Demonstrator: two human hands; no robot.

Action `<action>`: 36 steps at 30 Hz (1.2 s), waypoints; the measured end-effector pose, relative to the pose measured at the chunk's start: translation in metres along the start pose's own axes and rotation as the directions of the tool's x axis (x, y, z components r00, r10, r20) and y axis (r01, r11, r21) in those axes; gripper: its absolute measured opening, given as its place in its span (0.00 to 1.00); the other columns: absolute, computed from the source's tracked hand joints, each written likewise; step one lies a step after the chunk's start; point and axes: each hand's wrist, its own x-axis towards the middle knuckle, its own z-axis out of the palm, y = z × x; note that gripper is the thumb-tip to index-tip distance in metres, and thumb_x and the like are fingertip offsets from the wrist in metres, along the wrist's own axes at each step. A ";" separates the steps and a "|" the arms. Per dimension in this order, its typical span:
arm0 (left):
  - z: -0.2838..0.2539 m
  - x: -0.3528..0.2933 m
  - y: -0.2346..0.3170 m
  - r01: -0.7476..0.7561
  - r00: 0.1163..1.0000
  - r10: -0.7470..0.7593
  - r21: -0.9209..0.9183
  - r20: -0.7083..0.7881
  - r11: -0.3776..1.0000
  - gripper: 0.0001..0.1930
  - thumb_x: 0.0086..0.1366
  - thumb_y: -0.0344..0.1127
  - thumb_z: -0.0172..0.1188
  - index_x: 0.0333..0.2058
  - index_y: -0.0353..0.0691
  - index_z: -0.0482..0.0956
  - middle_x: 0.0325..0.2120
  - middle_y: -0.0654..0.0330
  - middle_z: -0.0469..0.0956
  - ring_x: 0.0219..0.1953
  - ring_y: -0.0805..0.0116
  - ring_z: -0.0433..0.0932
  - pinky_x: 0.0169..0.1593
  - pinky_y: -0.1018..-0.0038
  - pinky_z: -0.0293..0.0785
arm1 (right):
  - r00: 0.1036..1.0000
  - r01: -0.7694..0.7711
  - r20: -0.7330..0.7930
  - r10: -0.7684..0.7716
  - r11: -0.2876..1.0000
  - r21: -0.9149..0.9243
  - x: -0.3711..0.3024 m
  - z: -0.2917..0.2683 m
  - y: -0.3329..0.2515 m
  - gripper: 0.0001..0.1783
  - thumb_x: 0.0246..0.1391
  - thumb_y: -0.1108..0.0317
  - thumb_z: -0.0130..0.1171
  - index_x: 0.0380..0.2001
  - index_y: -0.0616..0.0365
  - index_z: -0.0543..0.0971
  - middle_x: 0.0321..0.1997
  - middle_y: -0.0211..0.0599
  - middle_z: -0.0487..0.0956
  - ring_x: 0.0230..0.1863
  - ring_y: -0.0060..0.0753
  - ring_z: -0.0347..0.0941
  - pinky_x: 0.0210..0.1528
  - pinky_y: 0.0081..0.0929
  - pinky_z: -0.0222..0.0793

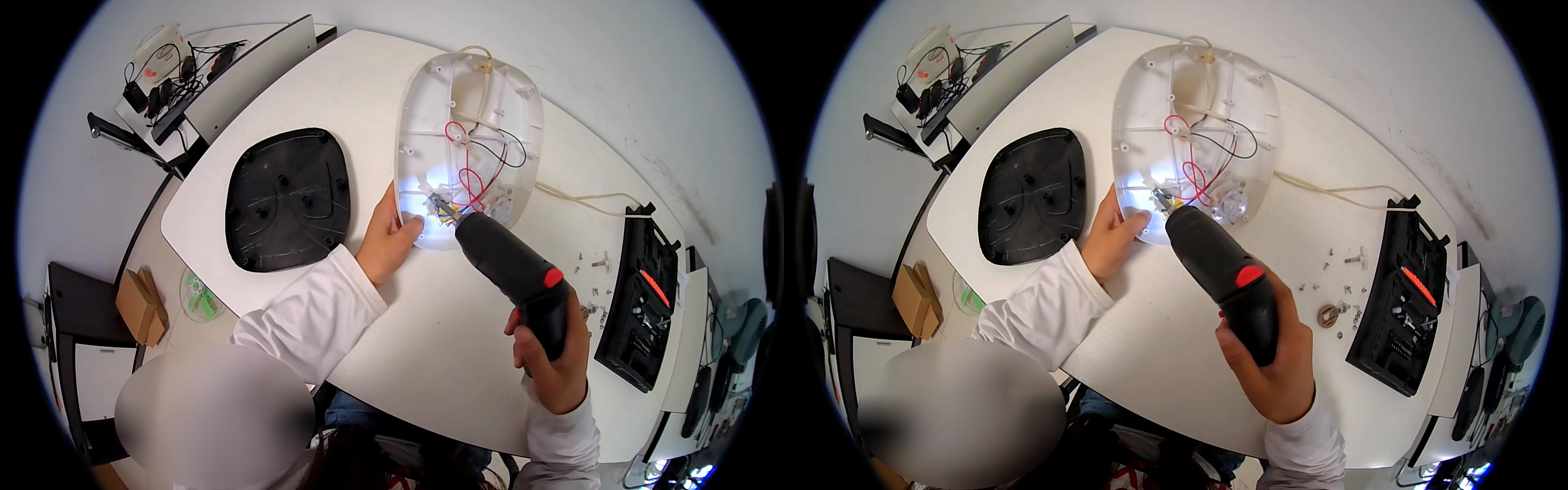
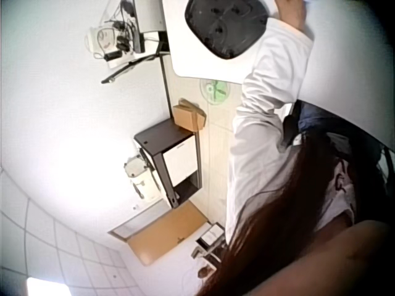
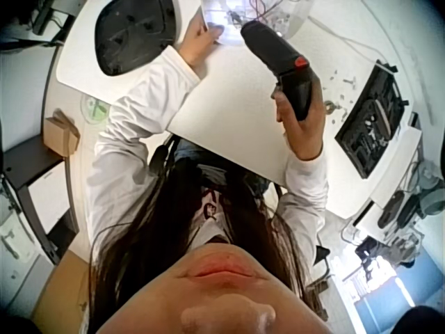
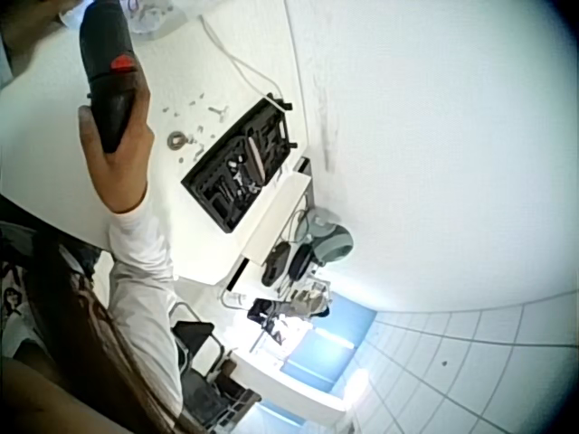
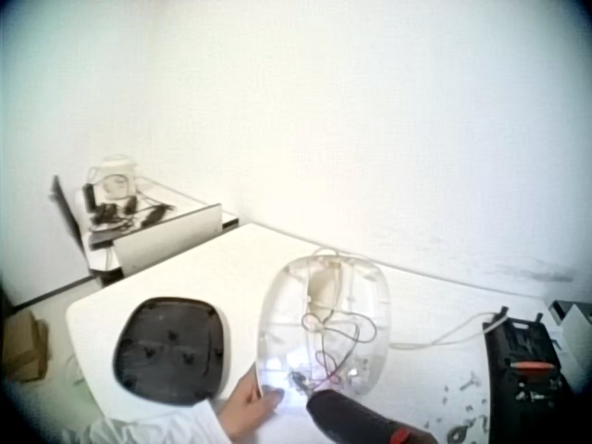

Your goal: The person uses a cordless electric screwdriver to remove screws from the black base of a small white appliance. They separate the base from the main body, revealing internal wiring, and continue to remove screws from the white housing.

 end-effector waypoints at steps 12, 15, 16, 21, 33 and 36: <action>-0.001 0.001 -0.002 -0.042 0.999 0.042 0.031 -0.010 0.999 0.29 0.54 0.19 0.47 0.57 0.34 0.57 0.47 0.59 0.70 0.49 0.73 0.68 0.54 0.76 0.62 | 1.000 -0.008 -0.009 0.009 1.000 0.021 0.001 -0.001 0.000 0.29 0.51 0.68 0.51 0.56 0.68 0.60 0.29 0.42 0.74 0.17 0.16 0.62 0.21 0.13 0.61; -0.004 0.003 -0.006 -0.074 0.997 0.074 0.027 -0.004 0.997 0.26 0.56 0.22 0.52 0.55 0.36 0.61 0.45 0.62 0.71 0.46 0.74 0.70 0.51 0.76 0.65 | 0.999 -0.052 0.003 0.051 0.997 0.056 0.001 -0.005 0.000 0.29 0.51 0.69 0.53 0.55 0.67 0.61 0.28 0.40 0.74 0.19 0.16 0.64 0.22 0.14 0.62; -0.003 0.004 -0.005 -0.073 0.997 0.073 0.018 -0.007 0.997 0.25 0.57 0.23 0.52 0.55 0.36 0.62 0.45 0.62 0.72 0.46 0.75 0.70 0.50 0.76 0.65 | 0.998 -0.056 0.011 0.055 0.996 0.069 0.001 -0.007 0.000 0.29 0.50 0.71 0.54 0.55 0.66 0.61 0.29 0.37 0.75 0.20 0.17 0.66 0.23 0.15 0.63; 0.000 0.004 -0.002 -0.040 0.999 0.039 -0.005 -0.026 0.999 0.23 0.57 0.24 0.54 0.53 0.35 0.63 0.43 0.61 0.73 0.45 0.74 0.71 0.50 0.76 0.65 | 0.998 -0.060 0.012 0.059 0.994 0.090 0.000 -0.008 0.002 0.28 0.50 0.73 0.55 0.55 0.65 0.62 0.28 0.34 0.75 0.21 0.18 0.67 0.24 0.17 0.64; 0.002 0.004 0.003 -0.037 0.999 0.037 -0.023 -0.011 0.999 0.21 0.60 0.27 0.55 0.52 0.32 0.63 0.44 0.59 0.73 0.45 0.75 0.70 0.50 0.77 0.66 | 1.000 -0.024 -0.016 0.025 0.998 0.058 0.000 -0.004 0.000 0.30 0.51 0.66 0.53 0.55 0.71 0.61 0.28 0.43 0.73 0.17 0.16 0.62 0.21 0.14 0.61; 0.001 0.005 0.002 -0.044 0.999 0.044 -0.024 -0.006 0.999 0.21 0.61 0.28 0.56 0.52 0.32 0.63 0.44 0.59 0.73 0.46 0.75 0.70 0.50 0.76 0.66 | 1.000 -0.023 -0.018 0.024 0.998 0.061 -0.001 -0.004 0.001 0.30 0.52 0.64 0.54 0.55 0.70 0.61 0.28 0.43 0.73 0.17 0.15 0.62 0.21 0.13 0.60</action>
